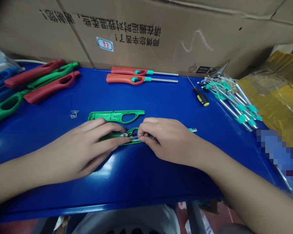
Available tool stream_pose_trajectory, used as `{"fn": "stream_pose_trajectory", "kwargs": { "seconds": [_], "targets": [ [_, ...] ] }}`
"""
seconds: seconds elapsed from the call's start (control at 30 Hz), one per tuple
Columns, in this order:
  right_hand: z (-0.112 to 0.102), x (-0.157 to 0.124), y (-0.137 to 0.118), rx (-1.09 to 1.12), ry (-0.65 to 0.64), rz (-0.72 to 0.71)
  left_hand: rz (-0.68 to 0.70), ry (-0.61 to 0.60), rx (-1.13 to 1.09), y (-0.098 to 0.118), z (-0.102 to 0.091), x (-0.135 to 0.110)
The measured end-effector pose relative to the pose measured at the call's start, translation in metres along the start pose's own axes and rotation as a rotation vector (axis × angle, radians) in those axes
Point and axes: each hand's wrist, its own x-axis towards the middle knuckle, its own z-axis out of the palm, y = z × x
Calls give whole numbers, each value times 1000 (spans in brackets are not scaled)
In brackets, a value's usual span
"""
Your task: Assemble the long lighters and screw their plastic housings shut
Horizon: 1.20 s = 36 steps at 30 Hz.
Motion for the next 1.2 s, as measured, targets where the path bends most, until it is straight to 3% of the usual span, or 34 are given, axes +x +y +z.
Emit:
{"fn": "stream_pose_trajectory", "kwargs": {
  "seconds": [0.43, 1.2],
  "targets": [
    [-5, -2, -4, -29, -31, 19, -6, 4, -21, 0, 1, 0],
    [-5, -3, -1, -2, -22, -77, 7, -1, -1, -1, 1, -1]
  ]
}}
